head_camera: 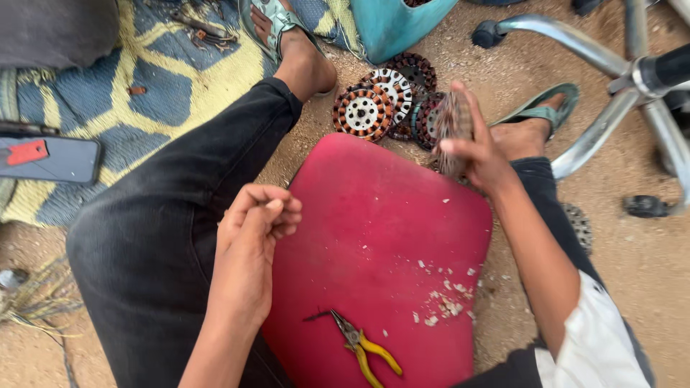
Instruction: The person uses pliers to remove small white plastic pieces from a circular motor stator placed on a red stool. They repeatedly pull out the pieces, set them aside, and continue until the stator is cleared.
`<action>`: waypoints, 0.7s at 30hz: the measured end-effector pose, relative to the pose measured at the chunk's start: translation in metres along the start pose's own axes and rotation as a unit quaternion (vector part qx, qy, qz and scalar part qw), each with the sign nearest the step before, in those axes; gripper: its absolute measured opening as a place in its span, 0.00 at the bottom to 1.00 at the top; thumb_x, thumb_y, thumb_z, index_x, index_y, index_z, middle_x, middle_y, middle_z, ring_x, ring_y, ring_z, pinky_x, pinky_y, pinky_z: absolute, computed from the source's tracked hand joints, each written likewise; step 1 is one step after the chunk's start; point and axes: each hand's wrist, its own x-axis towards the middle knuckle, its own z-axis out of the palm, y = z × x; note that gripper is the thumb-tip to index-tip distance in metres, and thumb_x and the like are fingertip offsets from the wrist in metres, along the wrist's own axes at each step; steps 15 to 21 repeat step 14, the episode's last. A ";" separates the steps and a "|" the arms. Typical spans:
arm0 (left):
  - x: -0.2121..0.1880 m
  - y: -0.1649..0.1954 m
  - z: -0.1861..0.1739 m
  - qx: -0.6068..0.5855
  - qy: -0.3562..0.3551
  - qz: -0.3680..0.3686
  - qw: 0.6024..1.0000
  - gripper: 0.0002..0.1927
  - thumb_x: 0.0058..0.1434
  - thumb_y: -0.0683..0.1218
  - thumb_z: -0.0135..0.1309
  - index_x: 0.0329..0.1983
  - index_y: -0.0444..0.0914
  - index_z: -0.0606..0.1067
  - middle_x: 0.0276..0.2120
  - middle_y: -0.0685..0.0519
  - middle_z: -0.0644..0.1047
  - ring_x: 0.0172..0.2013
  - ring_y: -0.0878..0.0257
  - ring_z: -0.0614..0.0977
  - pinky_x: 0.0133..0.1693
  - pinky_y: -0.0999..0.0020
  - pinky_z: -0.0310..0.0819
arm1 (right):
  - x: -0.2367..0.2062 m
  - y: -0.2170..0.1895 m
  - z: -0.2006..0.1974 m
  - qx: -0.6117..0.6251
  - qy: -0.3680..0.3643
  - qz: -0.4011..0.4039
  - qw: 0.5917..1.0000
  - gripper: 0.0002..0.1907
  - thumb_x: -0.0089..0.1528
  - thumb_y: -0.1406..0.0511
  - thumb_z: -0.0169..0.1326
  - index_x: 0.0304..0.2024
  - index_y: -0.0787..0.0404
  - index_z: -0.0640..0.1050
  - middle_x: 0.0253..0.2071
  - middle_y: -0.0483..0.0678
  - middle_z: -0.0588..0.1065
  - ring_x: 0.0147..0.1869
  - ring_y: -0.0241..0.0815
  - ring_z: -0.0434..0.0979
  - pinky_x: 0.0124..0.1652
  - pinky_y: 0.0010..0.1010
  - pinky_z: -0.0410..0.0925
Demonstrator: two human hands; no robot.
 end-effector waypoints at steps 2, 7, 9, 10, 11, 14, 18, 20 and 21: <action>-0.003 0.002 0.002 -0.004 -0.012 0.014 1.000 0.06 0.68 0.43 0.47 0.40 0.37 0.74 0.36 0.54 0.79 0.38 0.67 0.78 0.44 0.70 0.72 | -0.043 -0.015 0.023 -0.076 -0.033 -0.026 0.996 0.64 0.43 0.55 0.69 0.79 0.46 0.55 0.73 0.52 0.55 0.77 0.57 0.56 0.69 0.53 0.57; -0.012 -0.001 0.003 -0.026 -0.049 0.080 0.995 0.06 0.70 0.44 0.48 0.41 0.39 0.75 0.36 0.55 0.79 0.37 0.68 0.77 0.41 0.72 0.71 | -0.140 0.023 0.133 -0.504 -0.004 0.005 0.864 0.67 0.37 0.41 0.73 0.74 0.41 0.57 0.70 0.62 0.52 0.73 0.71 0.53 0.64 0.64 0.58; -0.019 0.001 0.003 -0.042 -0.078 0.133 0.987 0.07 0.74 0.45 0.47 0.42 0.39 0.74 0.38 0.54 0.78 0.38 0.68 0.77 0.42 0.73 0.70 | -0.167 0.046 0.178 -0.587 -0.015 0.115 0.802 0.66 0.34 0.38 0.72 0.73 0.33 0.57 0.72 0.57 0.50 0.74 0.70 0.50 0.62 0.68 0.57; -0.024 0.004 0.005 -0.006 -0.019 0.170 0.985 0.08 0.74 0.46 0.47 0.42 0.39 0.74 0.38 0.55 0.78 0.39 0.68 0.77 0.42 0.73 0.71 | -0.180 0.052 0.194 -0.597 -0.035 0.127 0.791 0.66 0.36 0.38 0.72 0.73 0.34 0.55 0.73 0.58 0.49 0.74 0.71 0.48 0.61 0.70 0.56; -0.025 0.013 0.006 0.029 0.032 0.215 0.976 0.09 0.74 0.47 0.46 0.41 0.40 0.74 0.39 0.55 0.78 0.39 0.68 0.78 0.43 0.73 0.73 | -0.185 0.055 0.208 -0.607 -0.044 0.133 0.782 0.67 0.39 0.37 0.72 0.74 0.34 0.53 0.74 0.58 0.47 0.75 0.72 0.45 0.60 0.73 0.55; -0.032 0.041 -0.003 0.048 0.126 0.342 0.930 0.08 0.77 0.49 0.49 0.43 0.40 0.70 0.41 0.54 0.76 0.40 0.66 0.77 0.44 0.68 0.75 | -0.183 0.059 0.199 -0.625 -0.064 0.164 0.761 0.69 0.42 0.36 0.71 0.77 0.34 0.46 0.78 0.59 0.36 0.78 0.75 0.30 0.64 0.76 0.42; -0.032 0.041 -0.003 0.048 0.126 0.342 0.930 0.08 0.77 0.49 0.49 0.43 0.40 0.70 0.41 0.54 0.76 0.40 0.66 0.77 0.44 0.68 0.75 | -0.183 0.059 0.199 -0.625 -0.064 0.164 0.761 0.69 0.42 0.36 0.71 0.77 0.34 0.46 0.78 0.59 0.36 0.78 0.75 0.30 0.64 0.76 0.42; -0.032 0.041 -0.003 0.048 0.126 0.342 0.930 0.08 0.77 0.49 0.49 0.43 0.40 0.70 0.41 0.54 0.76 0.40 0.66 0.77 0.44 0.68 0.75 | -0.183 0.059 0.199 -0.625 -0.064 0.164 0.761 0.69 0.42 0.36 0.71 0.77 0.34 0.46 0.78 0.59 0.36 0.78 0.75 0.30 0.64 0.76 0.42; -0.032 0.041 -0.003 0.048 0.126 0.342 0.930 0.08 0.77 0.49 0.49 0.43 0.40 0.70 0.41 0.54 0.76 0.40 0.66 0.77 0.44 0.68 0.75 | -0.183 0.059 0.199 -0.625 -0.064 0.164 0.761 0.69 0.42 0.36 0.71 0.77 0.34 0.46 0.78 0.59 0.36 0.78 0.75 0.30 0.64 0.76 0.42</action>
